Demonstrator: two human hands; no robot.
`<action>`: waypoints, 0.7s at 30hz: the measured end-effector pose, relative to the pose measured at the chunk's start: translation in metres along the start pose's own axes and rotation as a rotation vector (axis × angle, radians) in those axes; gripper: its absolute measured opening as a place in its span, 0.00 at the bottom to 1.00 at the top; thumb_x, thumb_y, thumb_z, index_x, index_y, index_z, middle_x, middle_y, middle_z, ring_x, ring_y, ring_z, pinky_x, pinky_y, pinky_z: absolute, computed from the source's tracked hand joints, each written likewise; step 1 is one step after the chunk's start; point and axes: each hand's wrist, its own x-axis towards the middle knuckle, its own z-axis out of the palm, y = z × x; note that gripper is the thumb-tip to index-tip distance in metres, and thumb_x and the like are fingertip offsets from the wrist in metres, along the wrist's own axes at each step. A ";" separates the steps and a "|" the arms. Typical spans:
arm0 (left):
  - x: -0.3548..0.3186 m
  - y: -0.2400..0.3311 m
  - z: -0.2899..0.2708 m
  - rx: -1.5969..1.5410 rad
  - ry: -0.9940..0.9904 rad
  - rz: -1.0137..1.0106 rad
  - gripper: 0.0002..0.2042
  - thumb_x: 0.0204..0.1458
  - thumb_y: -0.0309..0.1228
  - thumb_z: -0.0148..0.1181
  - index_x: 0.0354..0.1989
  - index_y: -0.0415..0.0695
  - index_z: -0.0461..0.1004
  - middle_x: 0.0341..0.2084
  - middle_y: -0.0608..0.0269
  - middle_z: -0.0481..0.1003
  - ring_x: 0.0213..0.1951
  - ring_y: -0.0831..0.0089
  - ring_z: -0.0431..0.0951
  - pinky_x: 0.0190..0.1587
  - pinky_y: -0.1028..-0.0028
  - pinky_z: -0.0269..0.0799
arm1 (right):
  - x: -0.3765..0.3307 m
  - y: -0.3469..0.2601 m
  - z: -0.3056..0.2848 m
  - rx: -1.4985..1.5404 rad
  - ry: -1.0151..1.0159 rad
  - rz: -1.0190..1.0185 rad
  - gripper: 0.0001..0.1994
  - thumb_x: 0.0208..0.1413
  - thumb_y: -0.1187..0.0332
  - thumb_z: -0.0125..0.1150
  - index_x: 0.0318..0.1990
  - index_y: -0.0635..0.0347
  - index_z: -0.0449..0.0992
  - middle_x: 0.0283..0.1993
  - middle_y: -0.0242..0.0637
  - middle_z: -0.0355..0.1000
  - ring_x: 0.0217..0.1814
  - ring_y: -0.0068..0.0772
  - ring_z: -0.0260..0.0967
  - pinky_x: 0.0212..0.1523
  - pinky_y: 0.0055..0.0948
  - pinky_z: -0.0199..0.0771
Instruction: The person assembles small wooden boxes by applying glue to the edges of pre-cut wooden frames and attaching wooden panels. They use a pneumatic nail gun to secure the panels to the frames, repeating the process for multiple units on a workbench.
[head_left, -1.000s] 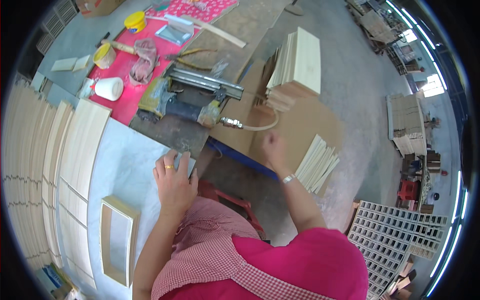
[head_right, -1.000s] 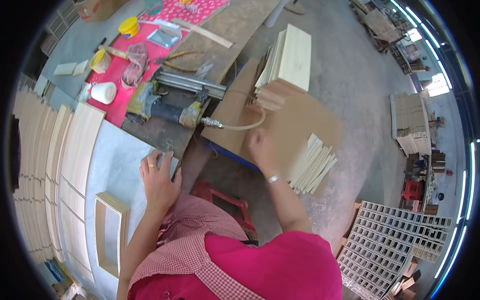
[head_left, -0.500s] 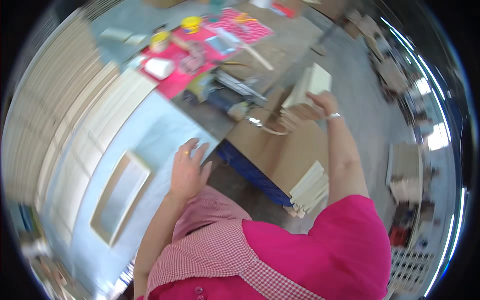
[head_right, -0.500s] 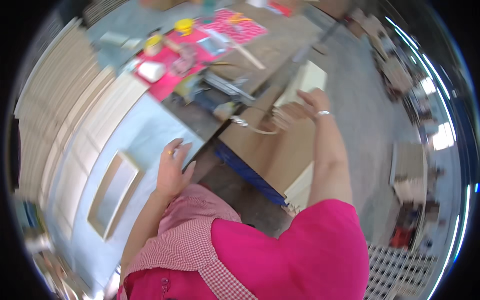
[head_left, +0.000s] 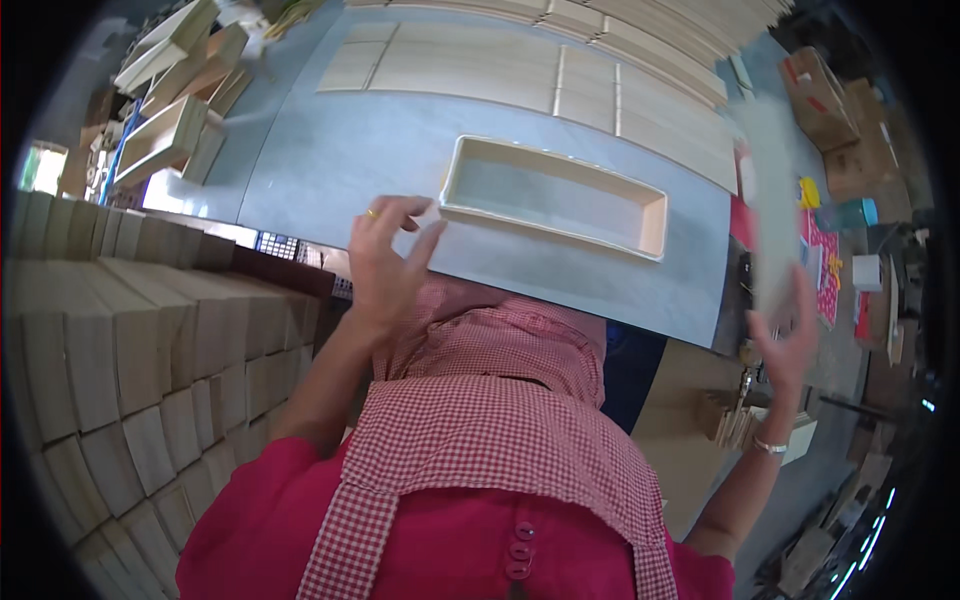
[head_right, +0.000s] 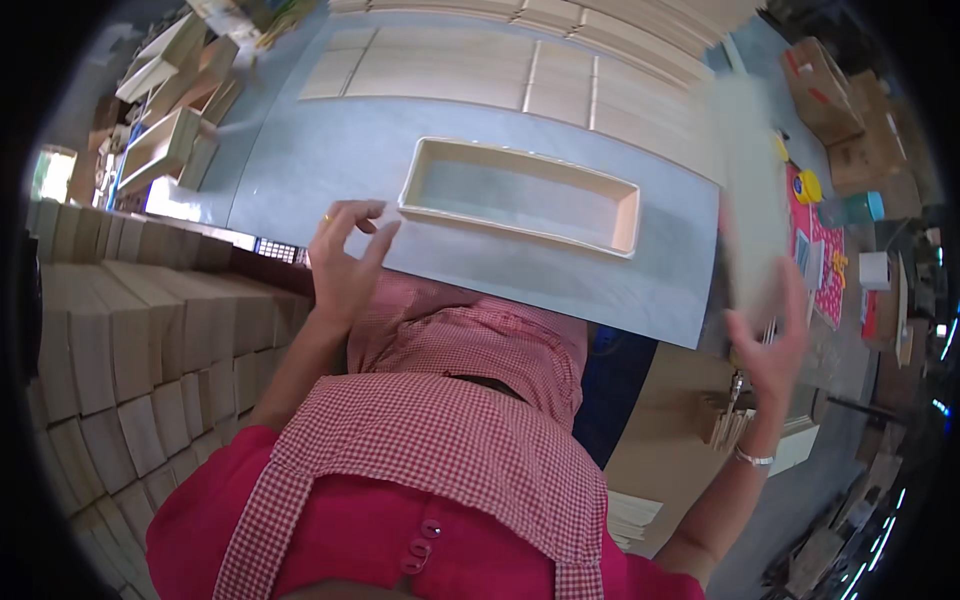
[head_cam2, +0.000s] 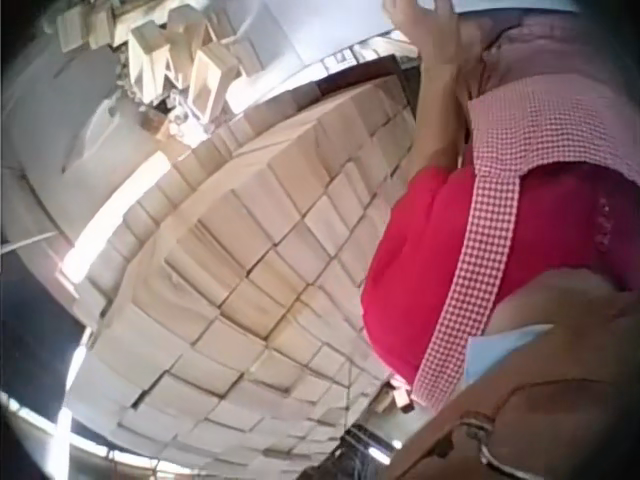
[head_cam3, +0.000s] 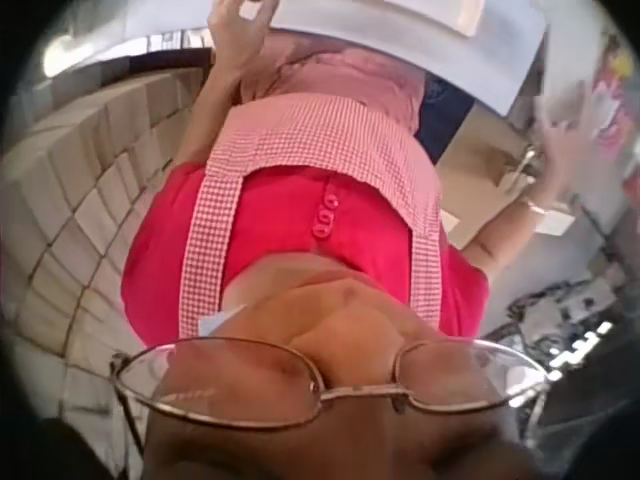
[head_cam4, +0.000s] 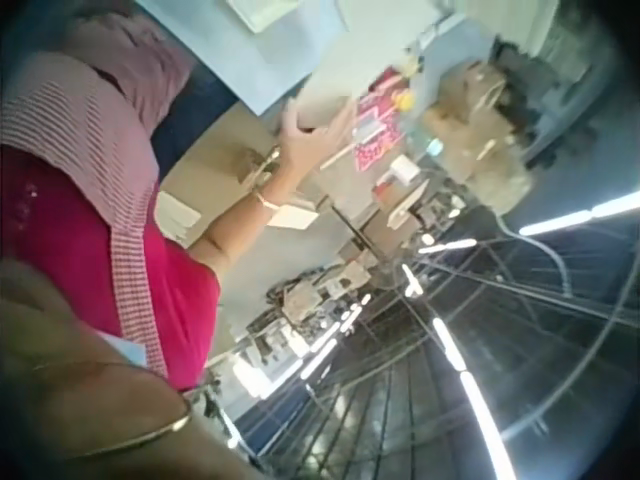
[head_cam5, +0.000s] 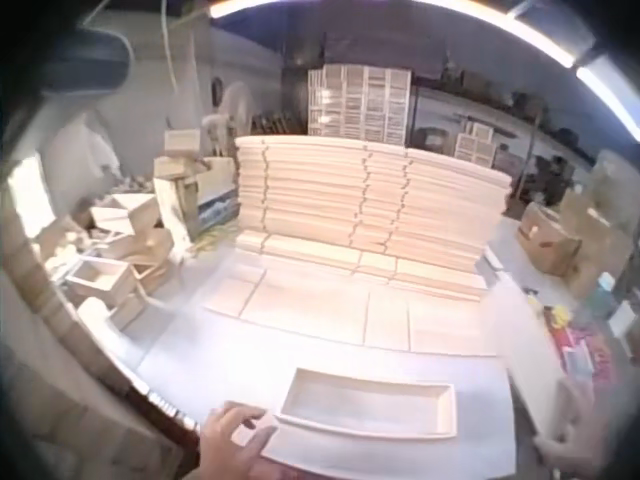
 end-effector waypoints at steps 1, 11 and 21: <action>0.002 -0.008 -0.003 -0.021 -0.032 -0.048 0.14 0.47 0.24 0.73 0.43 0.38 0.80 0.36 0.58 0.80 0.37 0.70 0.79 0.43 0.69 0.75 | 0.022 -0.028 0.016 0.019 -0.084 -0.188 0.44 0.38 0.69 0.74 0.69 0.61 0.67 0.72 0.46 0.64 0.76 0.46 0.59 0.75 0.43 0.57; 0.020 -0.020 0.006 -0.103 -0.190 -0.160 0.14 0.49 0.27 0.73 0.44 0.37 0.83 0.35 0.57 0.81 0.36 0.69 0.80 0.43 0.70 0.77 | 0.104 -0.113 0.087 0.075 -0.461 -0.541 0.42 0.33 0.66 0.75 0.64 0.60 0.72 0.73 0.47 0.62 0.73 0.54 0.60 0.73 0.46 0.59; 0.024 -0.010 0.008 0.148 -0.153 0.030 0.07 0.51 0.28 0.71 0.37 0.39 0.85 0.28 0.59 0.81 0.33 0.67 0.81 0.44 0.67 0.72 | 0.113 -0.095 0.107 0.035 -0.551 -0.560 0.42 0.38 0.64 0.74 0.67 0.57 0.68 0.75 0.46 0.60 0.75 0.51 0.58 0.75 0.46 0.54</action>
